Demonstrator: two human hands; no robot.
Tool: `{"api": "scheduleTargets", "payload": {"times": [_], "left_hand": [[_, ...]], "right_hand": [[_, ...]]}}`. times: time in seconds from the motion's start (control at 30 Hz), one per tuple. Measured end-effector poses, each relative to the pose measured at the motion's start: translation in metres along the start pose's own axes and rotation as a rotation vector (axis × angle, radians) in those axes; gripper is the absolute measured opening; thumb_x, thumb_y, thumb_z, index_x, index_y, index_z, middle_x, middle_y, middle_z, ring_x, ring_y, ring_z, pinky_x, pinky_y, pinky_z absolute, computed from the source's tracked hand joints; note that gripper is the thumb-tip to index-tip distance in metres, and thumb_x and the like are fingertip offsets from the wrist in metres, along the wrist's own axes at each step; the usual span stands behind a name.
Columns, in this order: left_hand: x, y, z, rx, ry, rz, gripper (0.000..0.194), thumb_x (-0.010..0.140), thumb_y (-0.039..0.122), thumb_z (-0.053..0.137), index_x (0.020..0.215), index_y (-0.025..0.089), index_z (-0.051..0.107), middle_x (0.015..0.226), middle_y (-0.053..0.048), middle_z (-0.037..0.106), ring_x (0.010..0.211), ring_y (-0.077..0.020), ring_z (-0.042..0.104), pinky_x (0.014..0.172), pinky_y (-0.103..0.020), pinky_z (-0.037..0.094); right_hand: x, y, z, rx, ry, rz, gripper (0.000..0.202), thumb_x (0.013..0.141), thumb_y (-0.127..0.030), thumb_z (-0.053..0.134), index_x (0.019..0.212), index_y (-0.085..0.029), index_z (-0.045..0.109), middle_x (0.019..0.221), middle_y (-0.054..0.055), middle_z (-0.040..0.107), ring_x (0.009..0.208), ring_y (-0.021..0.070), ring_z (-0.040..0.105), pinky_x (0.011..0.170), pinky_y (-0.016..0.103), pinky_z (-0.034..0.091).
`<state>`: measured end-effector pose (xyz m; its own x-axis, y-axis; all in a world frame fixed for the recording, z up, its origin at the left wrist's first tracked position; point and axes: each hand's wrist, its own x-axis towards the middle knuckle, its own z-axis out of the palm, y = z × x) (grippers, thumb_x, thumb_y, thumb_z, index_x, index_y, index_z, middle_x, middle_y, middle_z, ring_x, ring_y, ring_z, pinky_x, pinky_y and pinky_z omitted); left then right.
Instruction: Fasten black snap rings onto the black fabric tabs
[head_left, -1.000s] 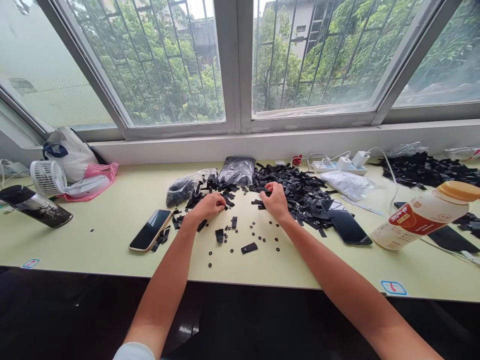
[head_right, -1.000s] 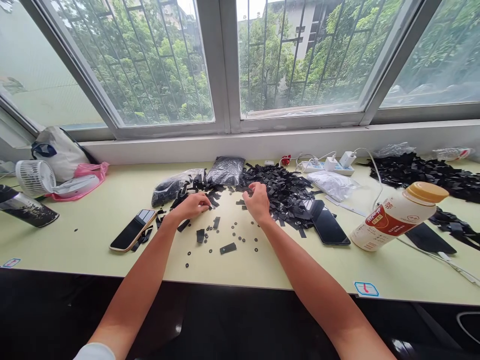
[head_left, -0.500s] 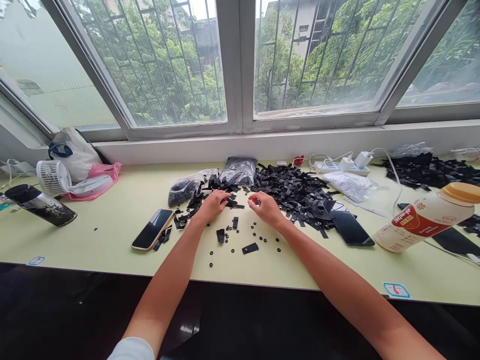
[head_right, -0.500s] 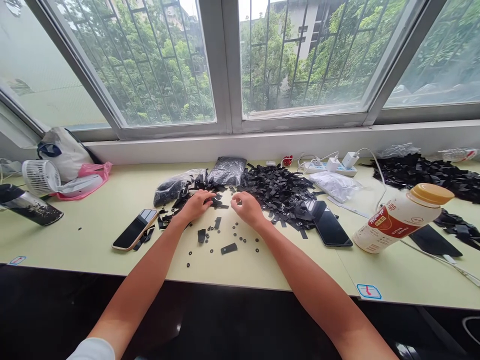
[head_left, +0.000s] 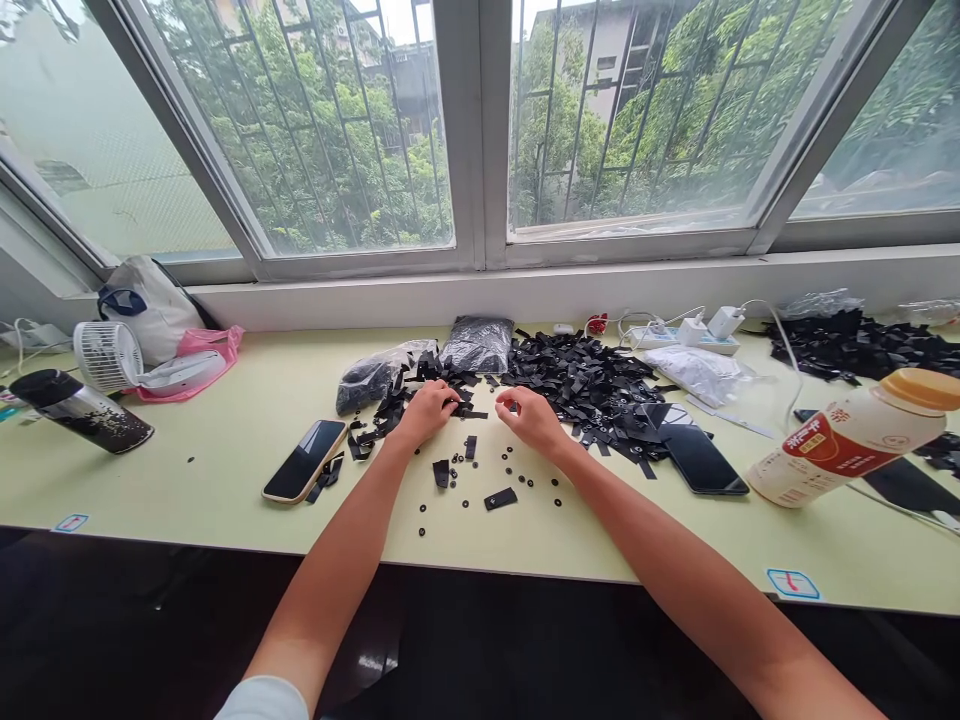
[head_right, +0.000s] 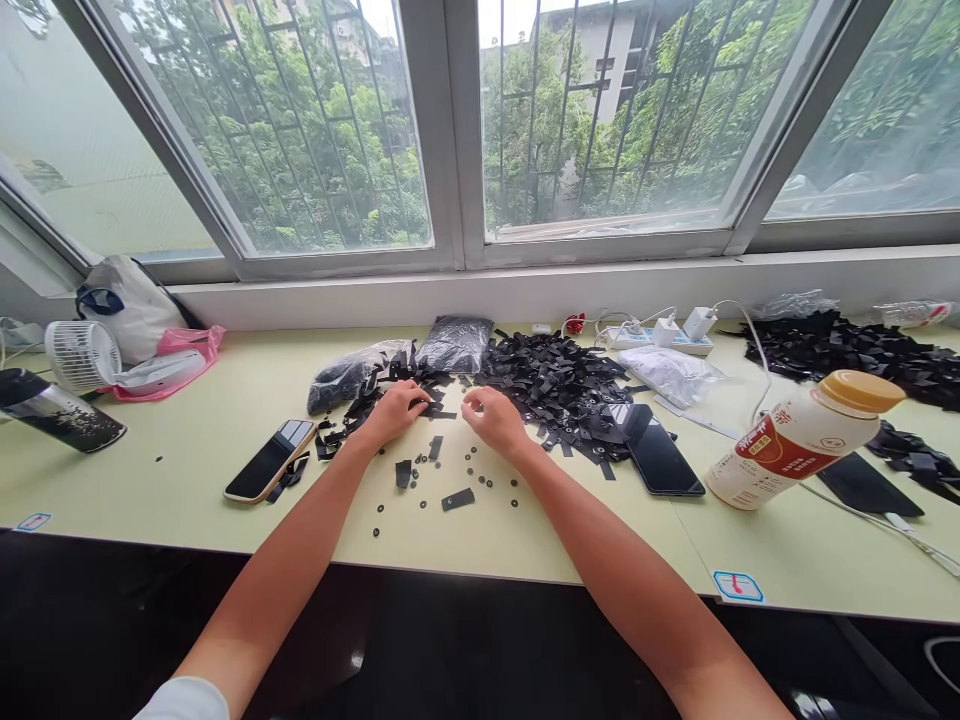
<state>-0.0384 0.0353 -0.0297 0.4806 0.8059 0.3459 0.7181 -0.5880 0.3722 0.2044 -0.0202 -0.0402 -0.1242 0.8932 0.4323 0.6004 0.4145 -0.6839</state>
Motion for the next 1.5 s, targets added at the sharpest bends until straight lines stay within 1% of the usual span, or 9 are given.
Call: {"api": "scheduleTargets", "payload": {"times": [0.27, 0.43, 0.57, 0.67, 0.77, 0.87, 1.17, 1.37, 1.5], "left_hand": [[0.001, 0.019, -0.009, -0.143, 0.152, -0.065, 0.015, 0.091, 0.029, 0.06, 0.093, 0.021, 0.073, 0.089, -0.006, 0.072, 0.087, -0.0232, 0.064, 0.084, -0.038, 0.05], [0.003, 0.048, 0.002, -0.733, 0.151, -0.122, 0.027, 0.09, 0.043, 0.064, 0.096, 0.017, 0.067, 0.08, -0.005, 0.072, 0.074, -0.0193, 0.068, 0.069, -0.032, 0.054], [0.004, 0.059, 0.018, -0.964, 0.09, -0.147, 0.031, 0.083, 0.044, 0.073, 0.091, 0.016, 0.063, 0.075, -0.004, 0.07, 0.069, -0.0173, 0.066, 0.067, -0.032, 0.055], [0.006, 0.049, 0.022, -0.814, 0.108, -0.135, 0.028, 0.091, 0.043, 0.064, 0.102, 0.017, 0.063, 0.08, -0.006, 0.072, 0.075, -0.0195, 0.068, 0.072, -0.034, 0.056], [0.008, 0.03, 0.021, -0.382, 0.202, -0.109, 0.029, 0.097, 0.03, 0.052, 0.12, 0.019, 0.063, 0.105, -0.01, 0.073, 0.099, -0.0236, 0.066, 0.09, -0.04, 0.053], [0.008, 0.016, 0.022, -0.168, 0.163, -0.067, 0.038, 0.094, 0.019, 0.049, 0.13, 0.019, 0.061, 0.121, -0.01, 0.068, 0.117, -0.0269, 0.058, 0.106, -0.045, 0.044], [0.007, 0.009, 0.026, -0.142, 0.162, -0.137, 0.039, 0.095, 0.016, 0.045, 0.13, 0.017, 0.062, 0.108, -0.009, 0.067, 0.097, -0.0217, 0.063, 0.094, -0.037, 0.05], [0.009, 0.005, 0.026, -0.144, 0.137, -0.186, 0.02, 0.09, 0.025, 0.06, 0.1, 0.02, 0.076, 0.102, -0.008, 0.066, 0.091, -0.0221, 0.064, 0.087, -0.036, 0.052], [0.008, 0.004, 0.02, -0.15, 0.119, -0.224, 0.018, 0.086, 0.022, 0.064, 0.098, 0.019, 0.077, 0.098, -0.008, 0.066, 0.083, -0.0206, 0.064, 0.084, -0.037, 0.053]], "right_hand": [[0.003, -0.002, 0.001, 0.106, 0.028, 0.006, 0.021, 0.088, -0.035, 0.06, 0.093, -0.02, 0.073, 0.088, 0.005, 0.07, 0.071, 0.016, 0.057, 0.07, 0.029, 0.044], [0.002, -0.014, 0.003, 0.35, 0.017, 0.118, 0.035, 0.086, -0.048, 0.065, 0.106, -0.021, 0.074, 0.098, 0.006, 0.073, 0.066, 0.0143, 0.054, 0.066, 0.029, 0.044], [0.001, -0.019, 0.008, 0.605, 0.014, 0.197, 0.04, 0.078, -0.057, 0.071, 0.086, -0.018, 0.074, 0.073, 0.002, 0.066, 0.058, 0.0126, 0.048, 0.055, 0.027, 0.037], [0.003, -0.015, 0.01, 0.759, 0.088, 0.308, 0.042, 0.07, -0.057, 0.078, 0.081, -0.017, 0.074, 0.061, 0.0, 0.059, 0.053, 0.011, 0.044, 0.052, 0.027, 0.034], [0.006, -0.007, 0.009, 0.841, 0.153, 0.417, 0.043, 0.064, -0.054, 0.083, 0.081, -0.015, 0.075, 0.059, 0.0, 0.059, 0.051, 0.0098, 0.043, 0.05, 0.026, 0.033], [0.008, -0.002, 0.007, 0.884, 0.184, 0.483, 0.044, 0.06, -0.052, 0.086, 0.081, -0.015, 0.076, 0.066, 0.002, 0.064, 0.051, 0.009, 0.045, 0.047, 0.026, 0.034], [0.01, 0.005, 0.005, 0.911, 0.175, 0.538, 0.041, 0.062, -0.049, 0.087, 0.082, -0.015, 0.076, 0.069, 0.004, 0.068, 0.052, 0.0109, 0.054, 0.048, 0.026, 0.047], [0.011, 0.009, 0.005, 0.935, 0.114, 0.587, 0.031, 0.066, -0.033, 0.088, 0.087, -0.015, 0.075, 0.075, 0.006, 0.071, 0.06, 0.0138, 0.062, 0.057, 0.028, 0.057], [0.01, 0.012, 0.008, 0.918, 0.09, 0.583, 0.029, 0.067, -0.03, 0.088, 0.089, -0.014, 0.076, 0.073, 0.006, 0.07, 0.06, 0.0136, 0.061, 0.057, 0.028, 0.057]]}}
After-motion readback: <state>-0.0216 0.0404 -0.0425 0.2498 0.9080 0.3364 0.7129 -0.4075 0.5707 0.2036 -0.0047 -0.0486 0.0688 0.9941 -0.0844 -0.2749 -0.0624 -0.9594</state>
